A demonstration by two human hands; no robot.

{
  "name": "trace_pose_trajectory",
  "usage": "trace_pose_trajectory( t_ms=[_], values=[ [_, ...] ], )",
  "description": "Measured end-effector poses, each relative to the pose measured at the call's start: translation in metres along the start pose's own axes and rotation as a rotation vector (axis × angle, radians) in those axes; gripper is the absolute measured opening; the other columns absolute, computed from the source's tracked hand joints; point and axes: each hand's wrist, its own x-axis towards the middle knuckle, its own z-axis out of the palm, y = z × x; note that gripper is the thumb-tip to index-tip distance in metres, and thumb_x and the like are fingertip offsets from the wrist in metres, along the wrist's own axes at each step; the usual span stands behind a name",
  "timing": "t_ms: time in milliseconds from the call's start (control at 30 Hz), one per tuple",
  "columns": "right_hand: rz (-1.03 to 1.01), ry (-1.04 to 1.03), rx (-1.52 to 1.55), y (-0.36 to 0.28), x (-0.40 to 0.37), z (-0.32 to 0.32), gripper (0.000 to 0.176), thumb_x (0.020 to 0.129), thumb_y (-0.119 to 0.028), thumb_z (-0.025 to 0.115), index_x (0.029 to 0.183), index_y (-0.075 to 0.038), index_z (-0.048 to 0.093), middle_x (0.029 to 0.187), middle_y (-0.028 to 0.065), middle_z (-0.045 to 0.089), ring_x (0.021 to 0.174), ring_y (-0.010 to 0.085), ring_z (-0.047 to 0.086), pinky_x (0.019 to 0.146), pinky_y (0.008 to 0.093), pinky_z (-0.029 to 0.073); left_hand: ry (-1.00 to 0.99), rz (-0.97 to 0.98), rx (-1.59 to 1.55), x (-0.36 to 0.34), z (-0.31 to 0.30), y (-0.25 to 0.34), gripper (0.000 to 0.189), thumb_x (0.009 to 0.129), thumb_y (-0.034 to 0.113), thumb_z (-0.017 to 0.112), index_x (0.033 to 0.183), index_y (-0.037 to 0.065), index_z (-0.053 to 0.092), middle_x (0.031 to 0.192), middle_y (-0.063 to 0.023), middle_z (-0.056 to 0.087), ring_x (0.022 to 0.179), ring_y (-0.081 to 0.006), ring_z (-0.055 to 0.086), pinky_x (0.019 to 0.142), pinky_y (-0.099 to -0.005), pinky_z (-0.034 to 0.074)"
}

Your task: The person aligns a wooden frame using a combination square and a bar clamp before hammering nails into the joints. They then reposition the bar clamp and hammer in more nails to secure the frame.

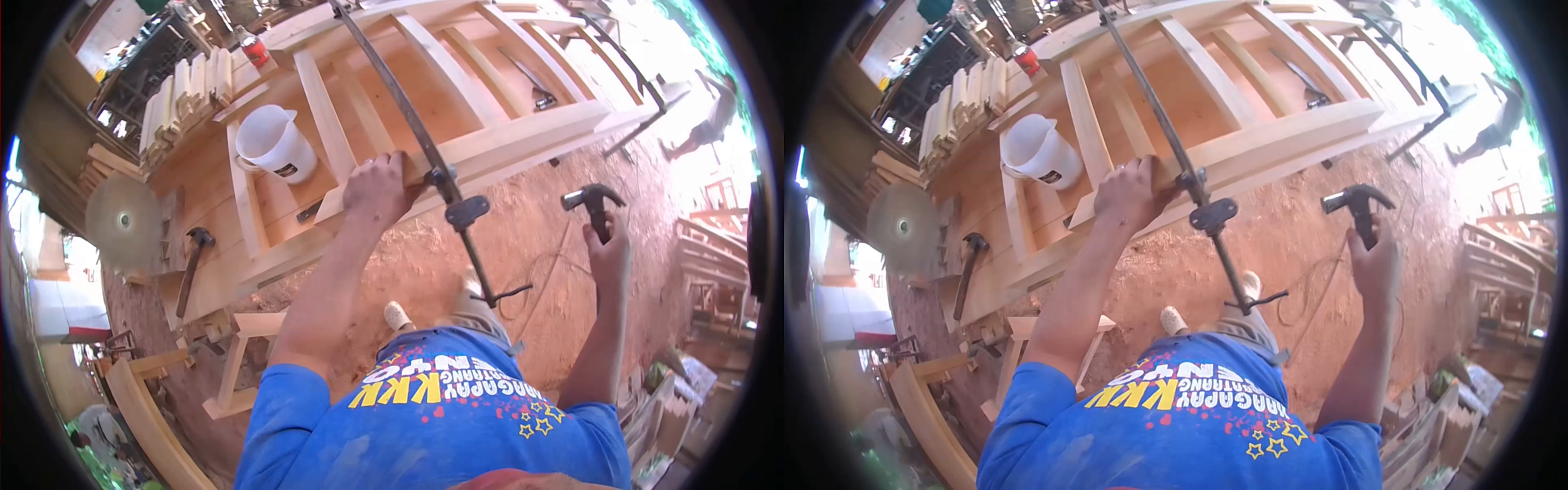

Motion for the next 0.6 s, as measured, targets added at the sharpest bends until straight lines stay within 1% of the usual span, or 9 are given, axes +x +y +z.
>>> trace_pose_trajectory(
  t_ms=[67, 100, 167, 233, 367, 433, 467, 533, 600],
  values=[
    [-0.139, 0.041, 0.003, 0.003, 0.018, 0.0, 0.026, 0.091, -0.012, 0.075, 0.114, -0.003, 0.067, 0.074, 0.0109, 0.068, 0.064, 0.0218, 0.063, 0.063, 0.0389, 0.047, 0.031, -0.037, -0.035, 0.012, 0.0, 0.0, 0.063, 0.083, 0.061, 0.079, 0.116, 0.01, 0.062, 0.116, -0.0156, 0.071, 0.112, -0.0341, 0.07, 0.097, -0.0462, 0.056],
    [-0.014, -0.076, 0.145, 0.035, -0.018, 0.029, 0.025, 0.091, -0.014, 0.075, 0.111, -0.001, 0.067, 0.074, 0.0121, 0.068, 0.065, 0.0224, 0.064, 0.063, 0.0393, 0.048, -0.064, -0.068, 0.137, -0.023, -0.022, -0.007, 0.061, 0.082, 0.059, 0.08, 0.113, 0.01, 0.062, 0.113, -0.0159, 0.071, 0.109, -0.0349, 0.07, 0.094, -0.0473, 0.057],
    [0.011, -0.083, 0.077, 0.052, 0.017, -0.006, 0.027, 0.091, -0.016, 0.076, 0.111, 0.0, 0.067, 0.076, 0.0137, 0.069, 0.068, 0.0248, 0.066, 0.065, 0.0401, 0.049, 0.008, -0.075, 0.089, -0.005, -0.007, 0.009, 0.058, 0.081, 0.057, 0.081, 0.106, 0.009, 0.062, 0.107, -0.0166, 0.071, 0.103, -0.0366, 0.071, 0.088, -0.0496, 0.058],
    [0.017, -0.087, 0.031, 0.111, 0.043, -0.035, 0.028, 0.091, -0.017, 0.076, 0.111, 0.0, 0.066, 0.079, 0.0154, 0.07, 0.07, 0.027, 0.068, 0.067, 0.0413, 0.05, 0.081, -0.074, 0.104, -0.001, 0.003, 0.026, 0.053, 0.082, 0.053, 0.082, 0.101, 0.008, 0.061, 0.101, -0.0172, 0.07, 0.097, -0.0391, 0.071, 0.082, -0.0517, 0.057],
    [0.148, -0.139, -0.016, 0.224, 0.083, -0.048, 0.031, 0.089, -0.019, 0.077, 0.109, 0.001, 0.065, 0.083, 0.0174, 0.072, 0.074, 0.0298, 0.071, 0.07, 0.0437, 0.052, 0.145, -0.126, 0.17, 0.004, 0.018, 0.022, 0.04, 0.079, 0.031, 0.084, 0.104, 0.008, 0.062, 0.103, -0.0178, 0.07, 0.096, -0.042, 0.07, 0.082, -0.053, 0.057],
    [0.187, -0.143, -0.022, 0.258, 0.086, -0.054, 0.032, 0.087, -0.019, 0.078, 0.108, 0.001, 0.065, 0.083, 0.0176, 0.072, 0.076, 0.0295, 0.071, 0.071, 0.044, 0.053, 0.256, -0.07, 0.168, 0.002, 0.029, 0.011, 0.047, 0.077, 0.033, 0.087, 0.11, 0.01, 0.062, 0.106, -0.0171, 0.072, 0.095, -0.0416, 0.071, 0.081, -0.0523, 0.058],
    [0.188, -0.162, -0.064, 0.275, 0.086, -0.057, 0.032, 0.087, -0.019, 0.078, 0.109, 0.001, 0.065, 0.083, 0.0174, 0.072, 0.076, 0.0291, 0.071, 0.07, 0.0436, 0.053, 0.213, -0.121, 0.158, 0.003, 0.029, 0.016, 0.046, 0.077, 0.029, 0.086, 0.113, 0.011, 0.063, 0.108, -0.0172, 0.072, 0.097, -0.0419, 0.07, 0.082, -0.0525, 0.058],
    [0.196, -0.206, -0.083, 0.29, 0.106, -0.065, 0.032, 0.087, -0.018, 0.077, 0.109, 0.001, 0.065, 0.083, 0.0164, 0.072, 0.075, 0.0276, 0.071, 0.068, 0.0423, 0.053, 0.138, -0.231, 0.146, 0.007, 0.022, 0.028, 0.046, 0.077, 0.022, 0.085, 0.117, 0.011, 0.063, 0.112, -0.0174, 0.071, 0.102, -0.0425, 0.069, 0.085, -0.0527, 0.057],
    [0.247, -0.264, -0.027, 0.293, 0.127, -0.064, 0.031, 0.087, -0.017, 0.076, 0.109, 0.001, 0.066, 0.082, 0.0147, 0.072, 0.073, 0.0252, 0.07, 0.067, 0.0407, 0.052, 0.161, -0.254, 0.158, 0.007, 0.025, 0.029, 0.046, 0.077, 0.019, 0.083, 0.118, 0.011, 0.063, 0.114, -0.0173, 0.07, 0.104, -0.0425, 0.068, 0.087, -0.053, 0.057]
  ],
)
